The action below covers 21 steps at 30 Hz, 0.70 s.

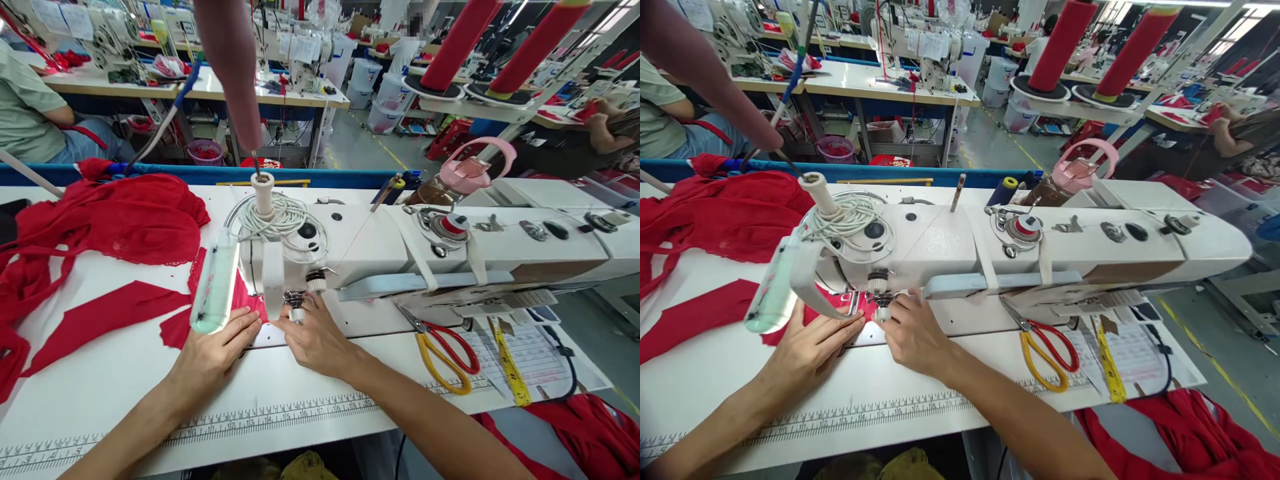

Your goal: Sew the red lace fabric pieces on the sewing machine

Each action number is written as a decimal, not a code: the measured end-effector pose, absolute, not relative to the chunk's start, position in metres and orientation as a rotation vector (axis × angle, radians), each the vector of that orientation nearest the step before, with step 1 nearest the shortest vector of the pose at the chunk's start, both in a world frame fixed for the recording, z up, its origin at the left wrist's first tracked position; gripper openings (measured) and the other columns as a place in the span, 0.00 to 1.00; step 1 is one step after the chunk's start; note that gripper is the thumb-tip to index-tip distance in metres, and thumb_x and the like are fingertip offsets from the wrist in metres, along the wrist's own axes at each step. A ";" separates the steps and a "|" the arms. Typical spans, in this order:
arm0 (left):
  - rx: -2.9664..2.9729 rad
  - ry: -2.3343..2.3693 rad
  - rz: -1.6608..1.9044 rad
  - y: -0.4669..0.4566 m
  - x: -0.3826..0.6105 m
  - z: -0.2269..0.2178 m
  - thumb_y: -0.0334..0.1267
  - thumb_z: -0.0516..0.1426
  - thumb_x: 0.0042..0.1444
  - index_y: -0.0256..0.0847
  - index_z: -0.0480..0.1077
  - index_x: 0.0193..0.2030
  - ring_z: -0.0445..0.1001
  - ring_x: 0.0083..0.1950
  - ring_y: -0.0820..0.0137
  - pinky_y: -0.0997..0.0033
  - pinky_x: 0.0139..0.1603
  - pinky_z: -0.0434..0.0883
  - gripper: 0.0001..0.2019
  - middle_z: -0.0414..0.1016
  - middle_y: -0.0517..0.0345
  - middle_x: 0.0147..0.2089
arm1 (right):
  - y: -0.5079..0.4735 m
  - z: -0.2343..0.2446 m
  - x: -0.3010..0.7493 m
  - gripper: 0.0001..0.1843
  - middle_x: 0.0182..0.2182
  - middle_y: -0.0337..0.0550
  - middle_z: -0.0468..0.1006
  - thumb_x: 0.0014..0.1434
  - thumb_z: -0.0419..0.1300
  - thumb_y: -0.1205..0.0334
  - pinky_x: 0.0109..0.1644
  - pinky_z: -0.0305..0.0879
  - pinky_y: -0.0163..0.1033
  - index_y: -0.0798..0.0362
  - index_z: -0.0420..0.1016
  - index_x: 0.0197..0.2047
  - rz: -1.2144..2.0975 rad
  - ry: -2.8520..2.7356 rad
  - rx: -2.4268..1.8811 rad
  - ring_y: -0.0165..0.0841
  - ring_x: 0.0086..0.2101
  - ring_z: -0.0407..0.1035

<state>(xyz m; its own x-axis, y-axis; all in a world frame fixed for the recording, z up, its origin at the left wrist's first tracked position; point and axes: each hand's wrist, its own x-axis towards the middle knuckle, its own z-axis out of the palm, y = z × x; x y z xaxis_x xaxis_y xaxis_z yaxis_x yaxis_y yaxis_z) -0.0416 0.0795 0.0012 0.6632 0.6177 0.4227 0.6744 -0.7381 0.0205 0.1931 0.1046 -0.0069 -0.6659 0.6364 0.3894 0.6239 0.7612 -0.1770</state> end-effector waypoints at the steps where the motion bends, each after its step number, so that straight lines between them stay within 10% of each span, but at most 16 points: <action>1: -2.751 -1.084 -0.632 0.079 -0.044 0.000 0.19 0.49 0.61 0.36 0.69 0.59 0.78 0.51 0.62 0.46 0.60 0.66 0.22 0.78 0.47 0.54 | 0.103 -0.008 0.193 0.14 0.36 0.46 0.75 0.62 0.54 0.72 0.59 0.50 0.51 0.52 0.78 0.45 0.016 -2.517 -0.971 0.39 0.41 0.61; 8: -2.776 -1.096 -0.698 0.087 -0.046 -0.003 0.18 0.48 0.59 0.38 0.69 0.61 0.75 0.58 0.58 0.50 0.57 0.71 0.25 0.79 0.47 0.54 | 0.096 -0.013 0.189 0.14 0.35 0.48 0.72 0.61 0.54 0.72 0.53 0.56 0.51 0.52 0.79 0.44 -0.108 -2.514 -1.071 0.40 0.41 0.59; 14: -2.827 -1.224 -0.563 0.102 -0.055 -0.013 0.19 0.50 0.57 0.39 0.66 0.65 0.72 0.61 0.57 0.51 0.59 0.71 0.29 0.75 0.48 0.59 | 0.106 -0.015 0.190 0.14 0.28 0.46 0.66 0.59 0.56 0.70 0.35 0.53 0.39 0.53 0.71 0.22 -0.156 -2.376 -1.070 0.37 0.37 0.60; 21: -2.779 -1.155 -0.651 0.117 -0.056 -0.013 0.22 0.49 0.59 0.39 0.71 0.59 0.73 0.59 0.55 0.51 0.57 0.72 0.23 0.78 0.47 0.52 | 0.121 -0.011 0.201 0.09 0.26 0.37 0.68 0.67 0.51 0.70 0.32 0.48 0.37 0.53 0.71 0.38 -0.184 -2.145 -1.024 0.30 0.25 0.58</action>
<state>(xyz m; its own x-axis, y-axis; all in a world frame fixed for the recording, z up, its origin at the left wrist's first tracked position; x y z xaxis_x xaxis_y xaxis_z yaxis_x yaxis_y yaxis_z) -0.0561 0.1170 -0.0134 0.6296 0.6632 0.4048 0.6894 -0.7171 0.1024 0.2013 0.1206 -0.0115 -0.4078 0.6143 0.6755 0.7203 0.6711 -0.1755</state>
